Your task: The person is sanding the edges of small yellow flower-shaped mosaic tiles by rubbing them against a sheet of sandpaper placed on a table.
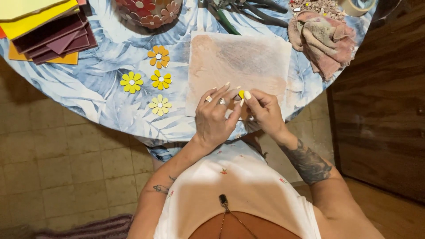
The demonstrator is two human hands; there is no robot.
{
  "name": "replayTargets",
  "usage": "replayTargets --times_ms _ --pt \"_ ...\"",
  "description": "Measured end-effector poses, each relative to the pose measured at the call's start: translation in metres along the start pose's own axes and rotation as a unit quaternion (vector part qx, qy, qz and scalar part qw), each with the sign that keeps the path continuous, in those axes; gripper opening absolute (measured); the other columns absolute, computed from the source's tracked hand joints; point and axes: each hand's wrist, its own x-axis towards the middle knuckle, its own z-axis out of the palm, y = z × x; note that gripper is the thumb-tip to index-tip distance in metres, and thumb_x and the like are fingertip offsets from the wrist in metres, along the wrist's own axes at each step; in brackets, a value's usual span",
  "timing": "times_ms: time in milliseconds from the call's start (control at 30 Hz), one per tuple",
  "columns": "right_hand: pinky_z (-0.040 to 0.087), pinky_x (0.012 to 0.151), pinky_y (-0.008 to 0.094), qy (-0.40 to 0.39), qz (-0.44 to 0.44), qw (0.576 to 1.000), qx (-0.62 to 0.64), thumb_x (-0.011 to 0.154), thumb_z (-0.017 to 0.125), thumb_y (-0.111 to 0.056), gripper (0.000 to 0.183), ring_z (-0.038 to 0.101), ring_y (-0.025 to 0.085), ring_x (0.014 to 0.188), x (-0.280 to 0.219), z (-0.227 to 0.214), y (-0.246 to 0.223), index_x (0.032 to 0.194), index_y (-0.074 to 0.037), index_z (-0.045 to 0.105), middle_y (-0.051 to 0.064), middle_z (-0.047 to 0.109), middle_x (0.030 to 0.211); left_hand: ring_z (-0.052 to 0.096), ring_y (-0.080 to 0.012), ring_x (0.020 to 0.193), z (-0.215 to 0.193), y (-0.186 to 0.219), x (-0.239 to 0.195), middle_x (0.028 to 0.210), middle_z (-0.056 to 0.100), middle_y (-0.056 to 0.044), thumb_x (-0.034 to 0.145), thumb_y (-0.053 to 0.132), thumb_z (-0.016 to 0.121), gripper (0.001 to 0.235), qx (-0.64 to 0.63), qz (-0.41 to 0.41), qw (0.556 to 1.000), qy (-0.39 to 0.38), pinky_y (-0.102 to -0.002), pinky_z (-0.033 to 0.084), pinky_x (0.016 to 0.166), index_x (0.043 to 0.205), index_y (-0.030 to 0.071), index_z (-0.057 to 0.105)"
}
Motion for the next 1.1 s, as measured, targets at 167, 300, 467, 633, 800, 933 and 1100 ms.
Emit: replayTargets --times_ms 167,300,467,633,800,933,1100 --pt "0.027 0.039 0.015 -0.023 0.006 0.999 0.029 0.088 0.046 -0.010 0.028 0.027 0.003 0.045 0.000 0.002 -0.011 0.061 -0.005 0.050 -0.003 0.029 0.047 0.060 -0.0294 0.092 -0.006 0.004 0.002 0.082 0.064 -0.011 0.071 0.009 0.064 0.013 0.003 0.013 1.000 -0.005 -0.043 0.041 0.083 0.082 0.003 0.062" --pt "0.034 0.041 0.018 -0.044 0.001 0.999 -0.009 0.086 0.049 -0.010 0.025 0.034 0.004 0.047 0.000 -0.002 0.001 0.063 -0.004 0.056 -0.001 0.038 0.044 0.060 -0.0298 0.092 -0.007 -0.001 0.000 0.083 0.064 -0.011 0.070 0.011 0.064 0.011 -0.001 0.024 1.000 -0.013 -0.045 0.040 0.084 0.078 0.004 0.062" --pt "0.035 0.046 0.019 -0.067 -0.011 0.998 -0.018 0.088 0.048 -0.012 0.026 0.036 0.005 0.051 0.003 -0.002 0.001 0.064 -0.005 0.055 0.001 0.042 0.046 0.060 -0.0275 0.093 -0.003 -0.006 -0.004 0.083 0.064 -0.008 0.071 0.013 0.064 0.013 0.012 0.035 0.999 -0.016 -0.043 0.040 0.084 0.081 0.005 0.061" --pt "0.041 0.050 0.029 -0.106 -0.120 0.972 -0.172 0.087 0.048 -0.016 0.020 0.046 0.016 0.053 0.009 -0.025 0.010 0.071 -0.005 0.055 0.008 0.049 0.056 0.059 -0.0270 0.095 -0.011 -0.009 -0.009 0.090 0.062 -0.008 0.074 0.020 0.061 0.025 0.076 0.059 0.993 -0.067 -0.043 0.038 0.086 0.095 0.006 0.060" --pt "0.041 0.052 0.027 -0.103 -0.333 0.736 -0.581 0.082 0.047 -0.021 0.021 0.049 0.020 0.058 0.008 -0.061 0.028 0.064 -0.010 0.046 0.006 0.042 0.059 0.051 -0.0352 0.100 -0.027 -0.018 -0.013 0.104 0.056 -0.013 0.074 0.039 0.058 0.043 0.150 0.076 0.965 -0.200 -0.055 0.018 0.094 0.104 0.009 0.058" --pt "0.041 0.049 0.029 -0.101 -0.357 0.718 -0.589 0.078 0.051 -0.016 0.017 0.049 0.021 0.057 0.024 -0.045 0.057 0.063 -0.010 0.048 0.006 0.042 0.059 0.048 -0.0369 0.106 -0.030 -0.026 -0.016 0.110 0.055 -0.014 0.073 0.043 0.057 0.048 0.154 0.075 0.955 -0.244 -0.057 0.012 0.098 0.107 0.009 0.058" --pt "0.039 0.048 0.031 -0.093 -0.406 0.722 -0.552 0.079 0.047 -0.018 0.015 0.047 0.022 0.056 0.093 0.022 0.046 0.066 -0.011 0.049 0.005 0.043 0.061 0.043 -0.0351 0.112 -0.027 -0.033 -0.024 0.118 0.048 -0.010 0.072 0.044 0.057 0.051 0.164 0.054 0.938 -0.300 -0.056 0.006 0.101 0.113 0.013 0.053"
